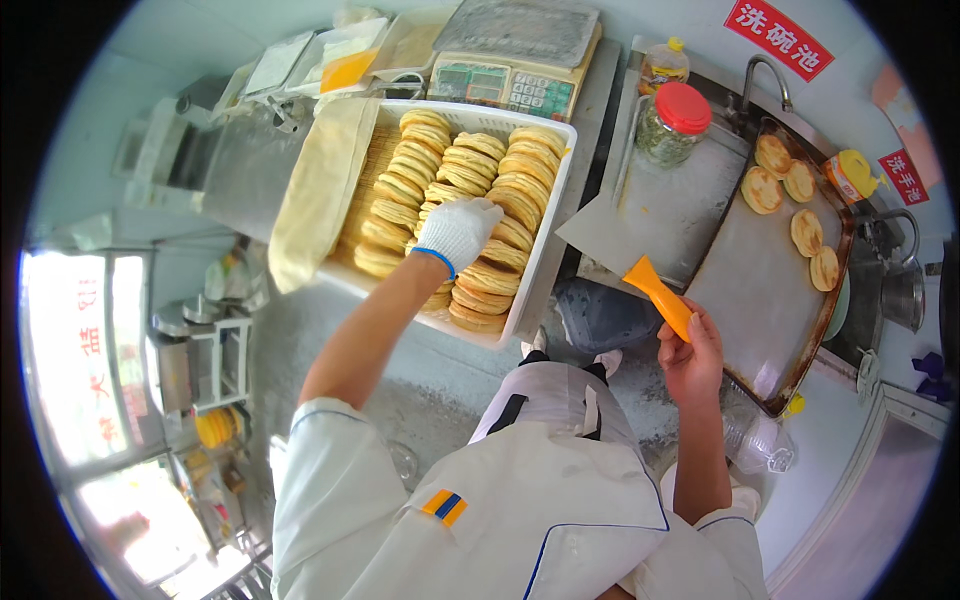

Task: The person uses a metal spatula to transfer round baked buns from a tray onto a white bin, stacking them in neat rows. After stacking, the person carries the bin to a display area, then returns to the sink to wash and dry their hands.

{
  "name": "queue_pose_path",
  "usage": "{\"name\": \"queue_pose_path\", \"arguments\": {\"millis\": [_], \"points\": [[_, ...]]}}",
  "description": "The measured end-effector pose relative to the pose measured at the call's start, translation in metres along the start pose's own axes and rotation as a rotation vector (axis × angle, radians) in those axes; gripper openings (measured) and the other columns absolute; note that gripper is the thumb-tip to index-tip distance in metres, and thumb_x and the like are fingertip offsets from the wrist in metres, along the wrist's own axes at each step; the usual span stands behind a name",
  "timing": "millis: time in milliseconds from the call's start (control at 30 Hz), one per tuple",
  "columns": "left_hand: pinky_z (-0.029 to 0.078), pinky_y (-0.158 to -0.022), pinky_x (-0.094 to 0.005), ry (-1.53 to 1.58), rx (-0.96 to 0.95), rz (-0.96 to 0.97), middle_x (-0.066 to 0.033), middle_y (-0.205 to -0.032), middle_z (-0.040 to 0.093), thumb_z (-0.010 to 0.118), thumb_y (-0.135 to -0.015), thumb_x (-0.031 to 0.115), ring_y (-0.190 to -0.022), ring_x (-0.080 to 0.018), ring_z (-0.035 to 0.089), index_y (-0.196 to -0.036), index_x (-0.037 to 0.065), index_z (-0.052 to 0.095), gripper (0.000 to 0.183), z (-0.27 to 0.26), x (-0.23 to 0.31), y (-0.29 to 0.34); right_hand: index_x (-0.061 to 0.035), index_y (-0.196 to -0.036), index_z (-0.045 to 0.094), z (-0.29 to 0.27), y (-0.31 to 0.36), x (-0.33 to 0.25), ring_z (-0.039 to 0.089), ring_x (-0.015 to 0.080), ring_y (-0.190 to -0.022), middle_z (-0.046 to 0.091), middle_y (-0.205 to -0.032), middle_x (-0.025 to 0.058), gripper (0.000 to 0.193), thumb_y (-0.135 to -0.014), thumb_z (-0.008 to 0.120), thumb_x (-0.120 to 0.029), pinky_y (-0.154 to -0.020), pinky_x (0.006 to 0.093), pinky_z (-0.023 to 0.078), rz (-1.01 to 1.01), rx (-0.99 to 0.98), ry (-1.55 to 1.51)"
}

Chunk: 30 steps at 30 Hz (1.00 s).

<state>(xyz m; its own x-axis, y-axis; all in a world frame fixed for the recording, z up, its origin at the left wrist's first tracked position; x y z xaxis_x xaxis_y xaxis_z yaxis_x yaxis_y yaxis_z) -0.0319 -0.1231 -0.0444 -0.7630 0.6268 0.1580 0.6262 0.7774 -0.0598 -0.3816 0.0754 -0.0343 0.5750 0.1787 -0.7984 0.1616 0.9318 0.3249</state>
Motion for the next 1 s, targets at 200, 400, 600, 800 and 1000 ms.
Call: {"name": "queue_pose_path", "arguments": {"millis": [200, 400, 600, 800, 1000], "points": [[0.057, -0.08, -0.0495, -0.091, -0.121, 0.113, -0.0126, -0.097, 0.068, 0.065, -0.087, 0.013, -0.094, -0.0361, 0.069, -0.102, 0.01, 0.066, 0.015, 0.004, -0.009, -0.015, -0.0004, -0.133, 0.057, -0.01, -0.002, -0.005, 0.057, 0.0123, -0.053, 0.071, -0.085, 0.0106, 0.035, -0.108, 0.052, -0.025, -0.047, 0.0244, 0.043, -0.043, 0.045, 0.007], [0.057, -0.08, -0.0496, -0.217, -0.358, 0.122, -0.0148, -0.1, 0.068, 0.066, -0.087, 0.013, -0.097, -0.0358, 0.071, -0.103, 0.01, 0.067, 0.017, 0.001, -0.002, -0.032, -0.0008, -0.133, 0.057, -0.011, -0.001, -0.006, 0.057, 0.0123, -0.053, 0.07, -0.084, 0.0101, 0.036, -0.108, 0.052, -0.027, -0.047, 0.024, 0.042, -0.02, 0.083, 0.011], [0.058, -0.08, -0.0491, -0.229, -0.407, 0.124, -0.0153, -0.103, 0.07, 0.066, -0.089, 0.015, -0.098, -0.0362, 0.072, -0.109, 0.01, 0.067, 0.02, 0.0, 0.002, -0.035, -0.0007, -0.133, 0.057, -0.007, -0.003, -0.008, 0.056, 0.0111, -0.054, 0.069, -0.084, 0.009, 0.037, -0.108, 0.053, -0.028, -0.047, 0.0234, 0.041, -0.014, 0.107, 0.03], [0.059, -0.077, -0.0479, -0.269, -0.452, 0.136, -0.0141, -0.103, 0.072, 0.067, -0.089, 0.017, -0.095, -0.0352, 0.074, -0.105, 0.011, 0.071, 0.018, 0.008, -0.001, -0.04, -0.0003, -0.134, 0.057, -0.003, -0.008, -0.008, 0.057, 0.0103, -0.056, 0.068, -0.086, 0.0083, 0.04, -0.107, 0.054, -0.03, -0.048, 0.0224, 0.044, -0.027, 0.091, 0.047], [0.06, -0.075, -0.0473, -0.295, -0.453, 0.119, -0.0125, -0.101, 0.074, 0.067, -0.089, 0.017, -0.096, -0.0338, 0.074, -0.105, 0.012, 0.074, 0.018, 0.014, -0.003, -0.041, 0.0003, -0.136, 0.057, -0.002, -0.011, -0.013, 0.058, 0.0104, -0.059, 0.067, -0.088, 0.0085, 0.043, -0.107, 0.055, -0.031, -0.05, 0.0222, 0.046, -0.045, 0.045, 0.062]]}}
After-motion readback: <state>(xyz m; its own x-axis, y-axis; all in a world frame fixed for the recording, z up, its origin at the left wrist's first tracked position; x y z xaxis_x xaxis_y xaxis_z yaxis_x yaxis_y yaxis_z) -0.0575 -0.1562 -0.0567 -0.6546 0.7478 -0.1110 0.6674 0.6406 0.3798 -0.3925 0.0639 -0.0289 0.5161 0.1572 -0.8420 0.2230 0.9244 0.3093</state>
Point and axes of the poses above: each hand's wrist, its own y-axis away from the middle knuckle, its own z-axis out of the palm, x = y × z, the point moved 2 cm from there along -y, towards the middle knuckle
